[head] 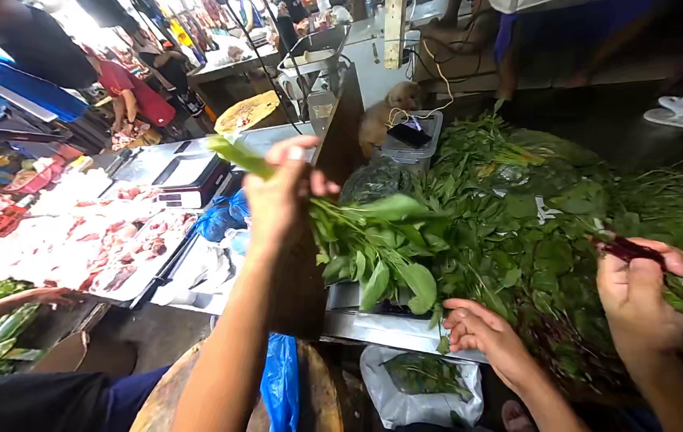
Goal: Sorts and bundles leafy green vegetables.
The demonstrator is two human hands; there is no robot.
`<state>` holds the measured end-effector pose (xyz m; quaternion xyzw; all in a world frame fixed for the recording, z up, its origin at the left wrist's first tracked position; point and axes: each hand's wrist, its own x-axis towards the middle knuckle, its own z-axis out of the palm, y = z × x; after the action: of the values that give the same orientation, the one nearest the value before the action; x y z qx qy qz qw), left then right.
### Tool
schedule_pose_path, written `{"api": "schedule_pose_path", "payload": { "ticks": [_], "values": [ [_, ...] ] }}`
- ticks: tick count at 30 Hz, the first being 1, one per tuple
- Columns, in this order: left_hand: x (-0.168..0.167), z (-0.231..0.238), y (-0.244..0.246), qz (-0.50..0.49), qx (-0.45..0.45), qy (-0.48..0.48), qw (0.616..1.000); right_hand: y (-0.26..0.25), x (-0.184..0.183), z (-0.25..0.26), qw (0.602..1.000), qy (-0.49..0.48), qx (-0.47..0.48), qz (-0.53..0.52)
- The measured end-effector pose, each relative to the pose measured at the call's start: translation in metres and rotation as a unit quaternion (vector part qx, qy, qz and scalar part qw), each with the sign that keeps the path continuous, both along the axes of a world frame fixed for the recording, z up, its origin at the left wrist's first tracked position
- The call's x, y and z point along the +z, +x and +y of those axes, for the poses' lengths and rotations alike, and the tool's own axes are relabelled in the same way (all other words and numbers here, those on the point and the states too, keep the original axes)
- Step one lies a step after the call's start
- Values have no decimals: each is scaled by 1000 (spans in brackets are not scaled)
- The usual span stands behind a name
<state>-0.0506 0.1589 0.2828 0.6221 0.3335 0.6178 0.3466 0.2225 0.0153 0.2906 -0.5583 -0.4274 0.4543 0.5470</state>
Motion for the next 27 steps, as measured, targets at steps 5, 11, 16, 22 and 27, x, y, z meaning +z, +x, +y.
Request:
{"api": "schedule_pose_path", "payload": {
  "ticks": [5,11,16,22,27],
  "values": [
    [-3,-55,-73,-193,23,-67,979,-12,-284,39,960,-111,227,-119],
    [-51,-157,-87,-264,129,-117,949,-68,-354,116,877,-25,405,-256],
    [-81,-262,-74,-186,220,-109,951,-84,-388,169,764,-27,470,-442],
    [-132,-318,-58,-239,284,-168,913,-75,-402,184,768,26,472,-433],
    [-165,-308,-51,-263,232,-237,906,-71,-401,179,828,49,445,-338]
  ]
}}
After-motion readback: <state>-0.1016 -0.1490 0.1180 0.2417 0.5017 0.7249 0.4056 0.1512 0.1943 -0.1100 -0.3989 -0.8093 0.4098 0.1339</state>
